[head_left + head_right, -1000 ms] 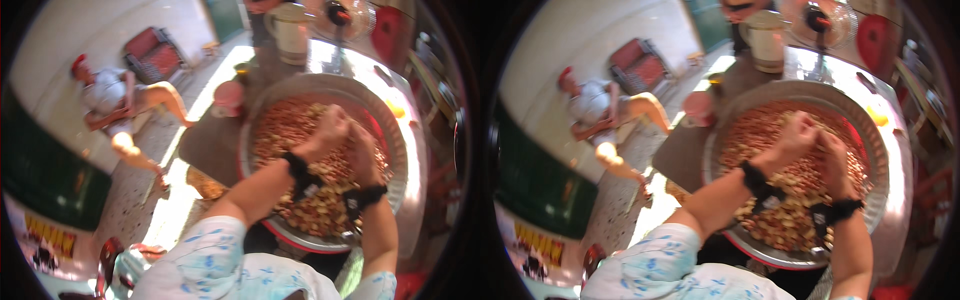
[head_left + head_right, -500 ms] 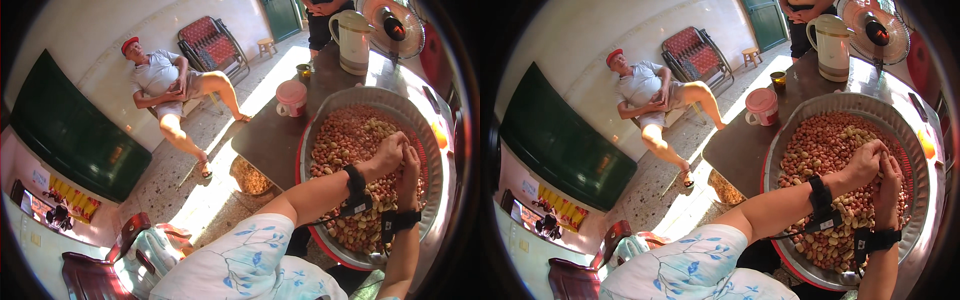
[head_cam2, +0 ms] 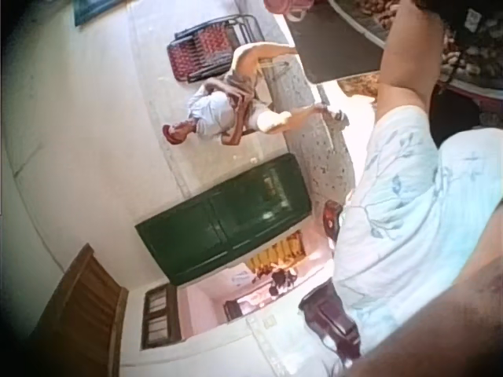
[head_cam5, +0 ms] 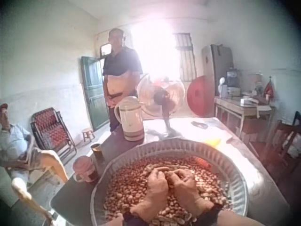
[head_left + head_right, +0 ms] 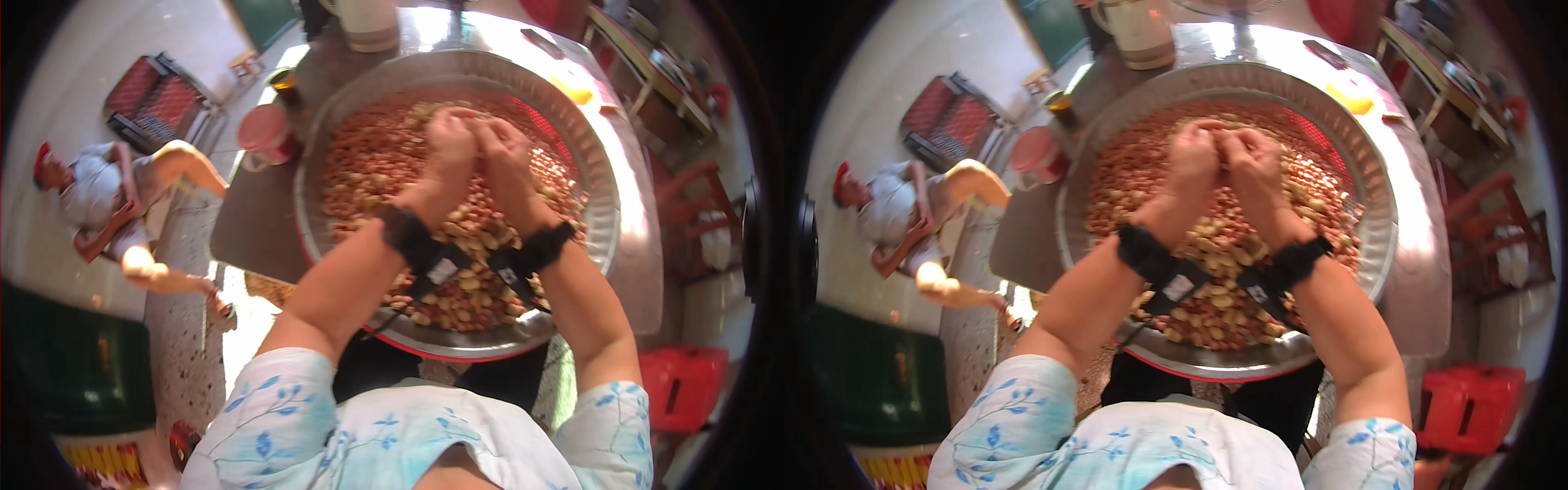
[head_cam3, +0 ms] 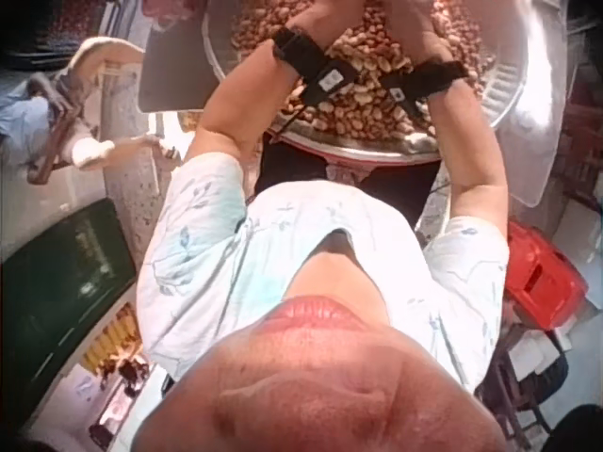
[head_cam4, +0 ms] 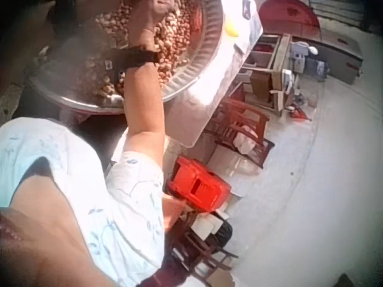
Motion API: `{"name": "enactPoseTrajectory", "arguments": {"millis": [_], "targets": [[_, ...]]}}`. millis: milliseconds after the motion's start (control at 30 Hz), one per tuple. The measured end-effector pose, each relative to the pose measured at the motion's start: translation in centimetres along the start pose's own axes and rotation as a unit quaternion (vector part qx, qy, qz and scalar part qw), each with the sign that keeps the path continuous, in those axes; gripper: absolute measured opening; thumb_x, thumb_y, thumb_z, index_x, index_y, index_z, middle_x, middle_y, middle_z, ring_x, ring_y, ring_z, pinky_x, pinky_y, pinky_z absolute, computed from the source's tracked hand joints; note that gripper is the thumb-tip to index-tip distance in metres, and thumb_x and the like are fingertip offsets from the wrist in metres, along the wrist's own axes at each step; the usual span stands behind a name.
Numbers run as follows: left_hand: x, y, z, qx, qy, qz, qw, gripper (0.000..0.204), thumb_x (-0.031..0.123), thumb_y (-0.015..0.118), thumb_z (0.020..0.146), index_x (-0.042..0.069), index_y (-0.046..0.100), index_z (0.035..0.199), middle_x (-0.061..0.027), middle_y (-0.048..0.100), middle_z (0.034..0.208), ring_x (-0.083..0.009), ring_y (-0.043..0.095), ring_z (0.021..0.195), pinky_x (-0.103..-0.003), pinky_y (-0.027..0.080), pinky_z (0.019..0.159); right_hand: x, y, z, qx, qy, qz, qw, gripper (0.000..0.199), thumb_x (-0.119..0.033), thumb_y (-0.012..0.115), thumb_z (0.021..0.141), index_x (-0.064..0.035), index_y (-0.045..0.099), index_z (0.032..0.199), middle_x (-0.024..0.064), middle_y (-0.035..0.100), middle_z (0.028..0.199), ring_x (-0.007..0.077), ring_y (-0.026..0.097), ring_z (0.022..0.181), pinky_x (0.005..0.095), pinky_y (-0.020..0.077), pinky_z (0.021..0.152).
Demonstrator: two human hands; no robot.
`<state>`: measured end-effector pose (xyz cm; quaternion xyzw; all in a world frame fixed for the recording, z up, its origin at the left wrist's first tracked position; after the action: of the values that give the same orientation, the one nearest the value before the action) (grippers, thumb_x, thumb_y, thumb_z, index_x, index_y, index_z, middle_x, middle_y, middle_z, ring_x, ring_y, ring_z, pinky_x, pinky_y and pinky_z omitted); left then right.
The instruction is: The person peels peanuts by hand, removing the shells and placing the kernels into a metal tray while discarding the shells into a smaller basket on the floor.
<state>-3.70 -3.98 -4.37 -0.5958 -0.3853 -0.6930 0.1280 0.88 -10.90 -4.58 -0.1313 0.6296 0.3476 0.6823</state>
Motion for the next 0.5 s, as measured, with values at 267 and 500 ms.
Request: {"name": "enactPoseTrajectory", "arguments": {"millis": [267, 500], "targets": [[1.8, -0.4, 0.3, -0.197, -0.055, -0.045, 0.978, 0.02, 0.015, 0.035, 0.091, 0.005, 0.048, 0.103, 0.0049, 0.033, 0.056, -0.0046, 0.03, 0.045, -0.018, 0.027, 0.04, -0.1, -2.5, 0.5, -0.042, 0.117, 0.211, 0.97, 0.012, -0.015, 0.049, 0.085, -0.009, 0.047, 0.075, -0.002, 0.045, 0.061, 0.0043, 0.04, 0.047, 0.0165, 0.0286, 0.037], [1.0, -2.7, 2.9, -0.017, 0.264, 0.389, 0.882, 0.017, 0.018, 0.04, 0.09, 0.006, 0.048, 0.099, 0.003, 0.036, 0.059, -0.0034, 0.029, 0.048, -0.019, 0.027, 0.04, -0.1, -3.2, 0.8, -0.096, 0.137, 0.25, 0.954, 0.009, -0.015, 0.047, 0.084, -0.008, 0.047, 0.078, 0.0021, 0.05, 0.067, 0.0063, 0.043, 0.05, 0.0168, 0.0297, 0.037]]}}
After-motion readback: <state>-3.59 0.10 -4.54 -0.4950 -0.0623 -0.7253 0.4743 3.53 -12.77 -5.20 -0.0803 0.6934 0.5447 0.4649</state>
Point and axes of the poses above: each hand's wrist, its own z-axis towards the middle knuckle, its own y-axis out of the palm, x = y × z, the point moved 2 cm from there along z, towards the middle knuckle
